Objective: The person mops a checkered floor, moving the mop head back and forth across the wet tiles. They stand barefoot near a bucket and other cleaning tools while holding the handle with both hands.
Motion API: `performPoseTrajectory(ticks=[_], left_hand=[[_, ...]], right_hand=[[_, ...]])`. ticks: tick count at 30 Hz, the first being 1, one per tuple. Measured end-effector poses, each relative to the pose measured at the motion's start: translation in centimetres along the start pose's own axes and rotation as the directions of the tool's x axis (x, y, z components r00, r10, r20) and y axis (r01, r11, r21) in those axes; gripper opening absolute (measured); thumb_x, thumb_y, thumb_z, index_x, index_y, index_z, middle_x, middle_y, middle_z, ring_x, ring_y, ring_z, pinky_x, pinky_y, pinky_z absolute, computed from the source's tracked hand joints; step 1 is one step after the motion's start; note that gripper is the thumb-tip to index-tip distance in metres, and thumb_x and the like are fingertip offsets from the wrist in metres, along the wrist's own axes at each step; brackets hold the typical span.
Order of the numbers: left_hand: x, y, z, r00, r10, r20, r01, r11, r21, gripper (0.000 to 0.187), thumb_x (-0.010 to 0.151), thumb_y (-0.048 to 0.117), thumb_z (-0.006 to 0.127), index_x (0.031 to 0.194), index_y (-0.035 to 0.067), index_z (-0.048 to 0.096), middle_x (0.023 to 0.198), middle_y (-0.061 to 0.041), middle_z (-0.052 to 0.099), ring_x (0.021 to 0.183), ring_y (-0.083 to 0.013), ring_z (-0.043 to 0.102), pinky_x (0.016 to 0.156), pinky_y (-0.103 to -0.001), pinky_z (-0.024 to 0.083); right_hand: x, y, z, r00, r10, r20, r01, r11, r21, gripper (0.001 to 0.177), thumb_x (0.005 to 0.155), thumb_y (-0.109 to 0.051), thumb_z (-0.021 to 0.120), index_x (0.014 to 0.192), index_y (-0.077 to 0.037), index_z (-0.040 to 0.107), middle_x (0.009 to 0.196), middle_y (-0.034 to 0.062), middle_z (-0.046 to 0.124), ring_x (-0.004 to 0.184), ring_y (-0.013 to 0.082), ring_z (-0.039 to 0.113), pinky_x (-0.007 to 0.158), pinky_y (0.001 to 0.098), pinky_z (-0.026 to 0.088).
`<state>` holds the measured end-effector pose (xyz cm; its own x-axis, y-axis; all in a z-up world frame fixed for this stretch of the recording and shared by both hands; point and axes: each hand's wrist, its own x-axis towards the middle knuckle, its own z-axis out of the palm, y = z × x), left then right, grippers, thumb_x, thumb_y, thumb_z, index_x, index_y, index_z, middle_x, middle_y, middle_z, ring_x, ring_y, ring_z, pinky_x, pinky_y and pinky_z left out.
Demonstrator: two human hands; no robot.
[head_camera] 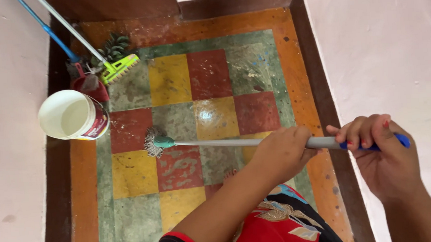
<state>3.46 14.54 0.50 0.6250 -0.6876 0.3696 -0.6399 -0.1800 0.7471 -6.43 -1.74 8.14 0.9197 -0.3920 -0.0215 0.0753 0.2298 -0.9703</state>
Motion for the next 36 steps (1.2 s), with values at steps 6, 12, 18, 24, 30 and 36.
performPoseTrajectory(ticks=[6,12,18,24,30,36], left_hand=[[-2.5,-0.8,1.4,0.998,0.059,0.027,-0.059,0.998,0.007,0.031,0.092,0.032,0.072,0.097,0.007,0.053,0.090,-0.013,0.063,0.085,-0.0354,0.062,0.078,-0.047,0.050],[-4.4,-2.8,2.0,0.997,0.048,0.058,-0.050,0.998,0.035,0.031,0.093,0.032,0.071,0.096,0.006,0.053,0.092,-0.015,0.063,0.088,-0.0370,0.062,0.085,-0.049,0.048],[-5.4,-8.8,3.9,0.990,-0.120,0.067,0.105,0.974,0.199,0.022,0.090,0.023,0.069,0.098,0.007,0.057,0.096,-0.016,0.065,0.095,-0.0389,0.063,0.086,-0.051,0.047],[-2.8,-8.4,3.4,0.991,-0.113,0.078,0.099,0.981,0.166,0.020,0.083,0.002,0.061,0.101,0.006,0.055,0.101,-0.015,0.065,0.100,-0.0370,0.065,0.088,-0.050,0.048],[0.4,-3.8,4.2,0.999,-0.042,-0.004,0.042,0.999,0.006,0.016,0.088,0.006,0.062,0.104,0.007,0.056,0.098,-0.014,0.065,0.097,-0.0363,0.065,0.087,-0.049,0.050],[3.9,2.5,2.5,0.989,-0.106,0.103,0.113,0.991,-0.065,0.022,0.092,0.022,0.068,0.101,0.006,0.056,0.093,-0.014,0.065,0.089,-0.0363,0.065,0.080,-0.049,0.050]], right_hand=[[-2.5,3.0,-0.4,0.997,-0.036,0.063,0.021,0.973,0.230,0.048,0.122,-0.028,0.045,0.078,-0.009,0.043,0.072,0.0058,0.047,0.082,0.0216,0.053,0.119,0.0541,0.044],[-3.4,6.9,-1.3,0.996,-0.048,0.076,0.033,0.980,0.198,0.049,0.121,-0.027,0.046,0.075,-0.010,0.042,0.069,0.0056,0.046,0.083,0.0231,0.054,0.118,0.0537,0.045],[-0.1,9.5,1.6,0.956,0.286,-0.057,-0.273,0.946,0.173,0.039,0.112,-0.033,0.044,0.081,-0.008,0.045,0.086,0.0115,0.061,0.107,0.0270,0.064,0.105,0.0456,0.046],[2.1,8.6,1.3,0.964,0.258,-0.070,-0.247,0.960,0.131,0.041,0.113,-0.036,0.047,0.084,-0.007,0.049,0.093,0.0135,0.065,0.113,0.0292,0.064,0.106,0.0431,0.049],[2.3,3.7,-2.2,0.993,0.104,-0.048,-0.100,0.993,0.068,0.043,0.120,-0.036,0.047,0.087,-0.009,0.051,0.089,0.0113,0.063,0.107,0.0300,0.065,0.120,0.0513,0.048],[1.3,-2.1,-3.3,0.998,0.027,-0.057,-0.034,0.993,-0.117,0.059,0.130,-0.039,0.037,0.079,-0.010,0.047,0.076,0.0101,0.057,0.095,0.0271,0.064,0.123,0.0597,0.047]])
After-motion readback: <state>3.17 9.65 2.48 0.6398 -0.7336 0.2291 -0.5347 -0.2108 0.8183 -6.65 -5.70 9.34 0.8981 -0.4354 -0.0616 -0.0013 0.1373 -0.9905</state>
